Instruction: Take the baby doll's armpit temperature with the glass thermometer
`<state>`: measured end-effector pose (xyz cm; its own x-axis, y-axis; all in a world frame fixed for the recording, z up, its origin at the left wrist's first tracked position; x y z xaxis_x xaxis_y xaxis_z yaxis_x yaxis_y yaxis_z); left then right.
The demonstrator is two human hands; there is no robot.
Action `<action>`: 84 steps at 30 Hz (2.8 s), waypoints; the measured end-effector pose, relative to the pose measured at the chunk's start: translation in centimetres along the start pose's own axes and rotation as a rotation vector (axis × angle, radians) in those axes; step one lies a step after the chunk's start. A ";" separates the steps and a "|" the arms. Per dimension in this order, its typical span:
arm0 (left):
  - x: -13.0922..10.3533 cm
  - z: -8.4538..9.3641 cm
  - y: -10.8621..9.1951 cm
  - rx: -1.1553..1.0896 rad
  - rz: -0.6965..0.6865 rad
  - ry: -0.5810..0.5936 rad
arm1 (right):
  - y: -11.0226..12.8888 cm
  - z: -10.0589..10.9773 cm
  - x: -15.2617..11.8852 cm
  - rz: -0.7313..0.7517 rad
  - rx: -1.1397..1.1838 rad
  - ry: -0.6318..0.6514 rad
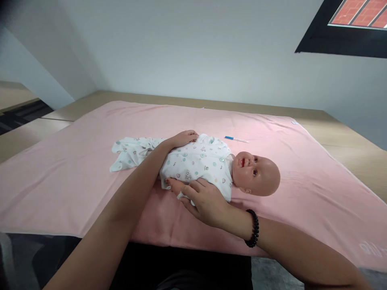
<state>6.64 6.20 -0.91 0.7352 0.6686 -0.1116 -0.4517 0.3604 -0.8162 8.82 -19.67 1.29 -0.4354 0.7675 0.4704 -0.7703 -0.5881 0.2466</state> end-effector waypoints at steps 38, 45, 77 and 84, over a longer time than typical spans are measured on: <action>-0.1 -0.1 0.1 0.005 0.016 0.012 | 1.6 0.8 -0.2 0.100 0.003 0.068; -0.1 0.0 0.0 0.008 0.005 0.011 | 1.4 2.1 -0.3 0.075 0.049 -0.087; 0.0 -0.1 0.1 -0.007 -0.001 0.008 | 2.5 -1.2 -1.0 0.215 -0.354 0.102; 0.0 -0.1 0.2 -0.006 -0.011 0.007 | 1.7 0.0 -0.9 0.116 -0.172 0.009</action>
<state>6.63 6.17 -1.11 0.7438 0.6599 -0.1062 -0.4400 0.3639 -0.8209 7.89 -21.40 1.29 -0.5295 0.7000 0.4792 -0.7825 -0.6211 0.0427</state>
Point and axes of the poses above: each hand's wrist, its own x-axis towards the middle knuckle, its own z-axis out of the back of the hand, y = z × x, the point moved 7 cm from there along x, towards the middle knuckle, and after that the axes turned 3 degrees about -x, right-handed, at the moved point
